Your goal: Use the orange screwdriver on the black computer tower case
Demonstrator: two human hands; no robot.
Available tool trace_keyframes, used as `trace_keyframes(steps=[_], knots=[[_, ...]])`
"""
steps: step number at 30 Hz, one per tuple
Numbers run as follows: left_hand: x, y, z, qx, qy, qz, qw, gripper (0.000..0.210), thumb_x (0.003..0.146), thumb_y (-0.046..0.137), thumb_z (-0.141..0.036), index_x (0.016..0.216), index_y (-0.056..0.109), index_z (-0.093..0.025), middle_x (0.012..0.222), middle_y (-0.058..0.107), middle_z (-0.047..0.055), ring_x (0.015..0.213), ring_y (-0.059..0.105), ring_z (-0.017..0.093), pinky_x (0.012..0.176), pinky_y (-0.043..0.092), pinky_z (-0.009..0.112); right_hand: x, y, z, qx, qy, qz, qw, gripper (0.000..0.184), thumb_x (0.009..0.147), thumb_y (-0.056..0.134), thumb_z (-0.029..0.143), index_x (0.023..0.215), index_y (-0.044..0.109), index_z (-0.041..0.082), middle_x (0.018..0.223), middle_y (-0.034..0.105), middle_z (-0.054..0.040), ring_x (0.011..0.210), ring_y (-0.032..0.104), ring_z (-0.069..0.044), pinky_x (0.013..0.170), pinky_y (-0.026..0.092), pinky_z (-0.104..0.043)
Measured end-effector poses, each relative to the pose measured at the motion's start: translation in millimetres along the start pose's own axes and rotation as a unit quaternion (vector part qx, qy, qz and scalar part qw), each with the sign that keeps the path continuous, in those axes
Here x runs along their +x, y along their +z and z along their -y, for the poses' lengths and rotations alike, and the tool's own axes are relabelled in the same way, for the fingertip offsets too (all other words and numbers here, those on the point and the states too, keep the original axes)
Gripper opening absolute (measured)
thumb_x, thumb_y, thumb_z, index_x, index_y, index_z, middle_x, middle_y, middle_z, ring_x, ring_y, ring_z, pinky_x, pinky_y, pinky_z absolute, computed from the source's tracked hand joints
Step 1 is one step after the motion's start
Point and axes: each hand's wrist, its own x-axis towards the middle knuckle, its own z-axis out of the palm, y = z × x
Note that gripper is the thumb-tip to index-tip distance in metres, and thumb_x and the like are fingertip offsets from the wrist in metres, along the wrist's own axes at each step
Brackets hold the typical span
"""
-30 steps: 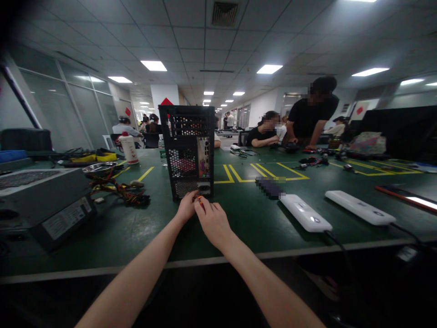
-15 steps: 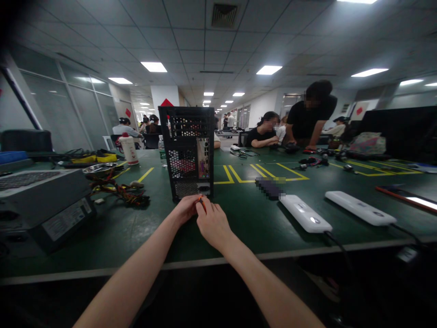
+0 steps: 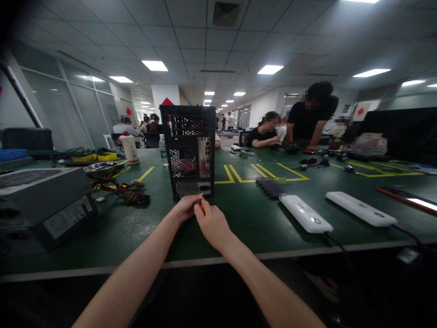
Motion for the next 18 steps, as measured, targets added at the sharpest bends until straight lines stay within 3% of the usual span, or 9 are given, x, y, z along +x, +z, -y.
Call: trace_keyframes(steps=[8,12,18], knots=[[4.9,0.6,2.0,-0.009,0.005,-0.003,1.0,0.013,0.068,0.058,-0.02,0.067,0.058,-0.007,0.05,0.049,0.0,0.042,0.042,0.004,0.037,0.028,0.015,0.6,-1.0,-1.2,0.022,0.088,-0.022,0.996,0.021,0.085,0.035,0.032,0.089,0.048,0.015,0.08,0.056,-0.0061,0.067,0.054,-0.013,0.06,0.038,-0.024],[8.0,-3.4,2.2,-0.024,0.003,0.001,1.0,0.01,0.067,0.058,-0.011,0.075,0.06,-0.006,0.058,0.052,0.002,0.043,0.041,0.002,0.035,0.026,0.012,0.1,-1.2,-2.9,0.038,0.142,-0.004,0.989,0.025,0.084,0.034,0.039,0.084,0.045,0.016,0.072,0.057,-0.0032,0.058,0.054,-0.013,0.053,0.036,-0.023],[3.4,0.9,-1.2,-0.007,-0.009,-0.029,1.0,0.003,0.066,0.059,-0.009,0.065,0.058,-0.006,0.049,0.046,-0.001,0.039,0.036,0.001,0.032,0.023,0.011,0.0,-0.3,-2.9,0.054,0.17,0.036,0.983,0.031,0.082,0.034,0.047,0.088,0.043,0.017,0.068,0.057,-0.0021,0.056,0.055,-0.015,0.048,0.033,-0.024]])
